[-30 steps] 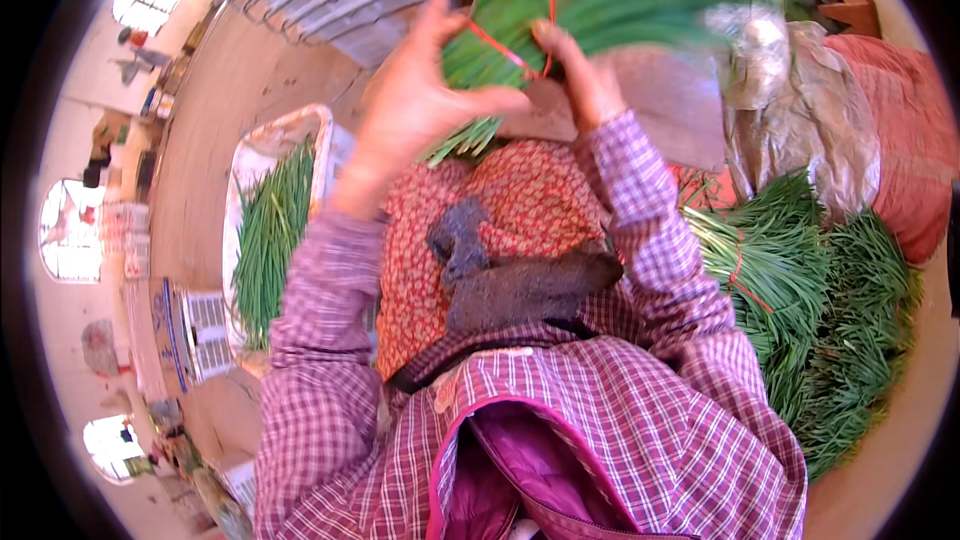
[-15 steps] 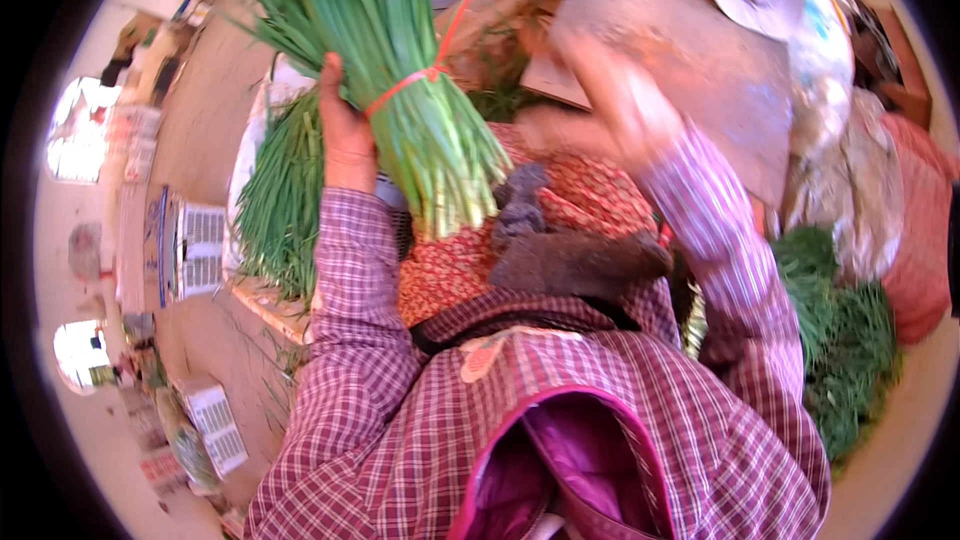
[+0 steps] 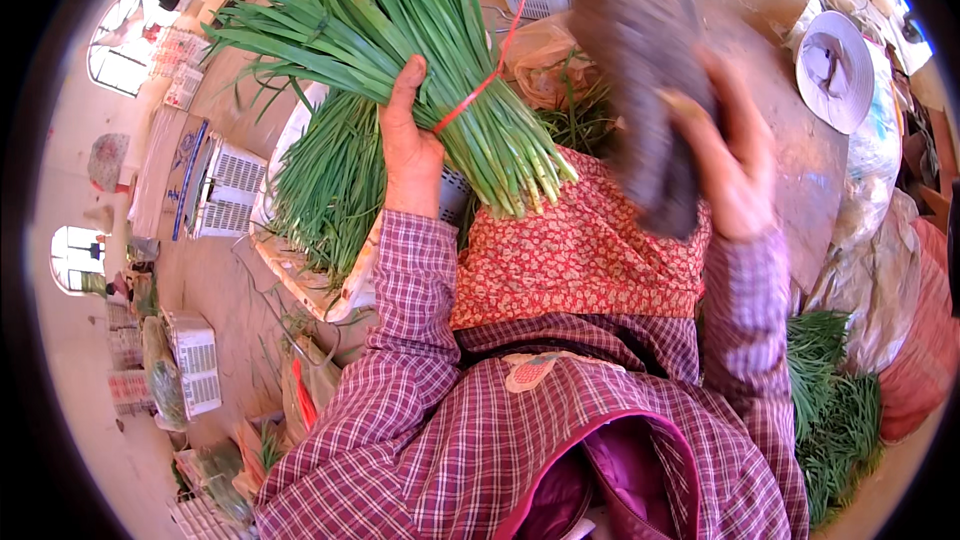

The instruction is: The person organizes loose green onions into a bundle, secures it with a red rubber band, and سپس places the bundled onions into a container.

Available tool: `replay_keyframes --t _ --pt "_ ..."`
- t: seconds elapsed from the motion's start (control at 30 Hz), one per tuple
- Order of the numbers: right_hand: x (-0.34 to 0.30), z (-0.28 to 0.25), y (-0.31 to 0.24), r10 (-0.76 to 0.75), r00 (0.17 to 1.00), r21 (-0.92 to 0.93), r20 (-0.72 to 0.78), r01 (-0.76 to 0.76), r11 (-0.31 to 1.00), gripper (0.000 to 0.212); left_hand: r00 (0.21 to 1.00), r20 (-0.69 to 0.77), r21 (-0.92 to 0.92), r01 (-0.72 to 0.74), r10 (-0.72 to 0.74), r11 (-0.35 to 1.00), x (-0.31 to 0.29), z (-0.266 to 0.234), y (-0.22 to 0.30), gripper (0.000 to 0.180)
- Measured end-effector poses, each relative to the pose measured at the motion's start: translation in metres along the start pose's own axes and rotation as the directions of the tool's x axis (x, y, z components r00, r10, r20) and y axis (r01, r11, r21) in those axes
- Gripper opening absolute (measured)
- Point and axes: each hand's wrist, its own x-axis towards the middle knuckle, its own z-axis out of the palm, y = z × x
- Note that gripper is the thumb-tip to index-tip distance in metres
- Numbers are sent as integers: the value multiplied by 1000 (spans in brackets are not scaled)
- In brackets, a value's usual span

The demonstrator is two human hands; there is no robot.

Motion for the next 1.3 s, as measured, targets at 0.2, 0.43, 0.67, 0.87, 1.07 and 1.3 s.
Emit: replay_keyframes --t 0.2,0.43,0.67,0.87,1.07,1.3 --pt "39 127 51 -539 822 -439 186 560 703 50 1000 -8 1 10 -10 1000 -4 5 -1 47" --pt "-31 83 95 -286 744 -474 603 623 622 29 990 143 175 -24 -1 984 6 -29 44 43" --pt "14 18 41 -118 964 -601 237 241 762 29 928 -128 49 -347 350 937 27 -19 63 63" --pt "33 142 30 -533 801 -506 273 591 628 33 964 42 -140 -255 263 957 21 -16 36 52" --pt "-8 112 87 -435 735 -508 521 676 534 30 905 255 285 -408 341 868 11 -51 48 47" --pt "23 6 126 -6 998 -173 56 15 985 36 974 -107 -114 -213 201 970 15 -25 76 44"
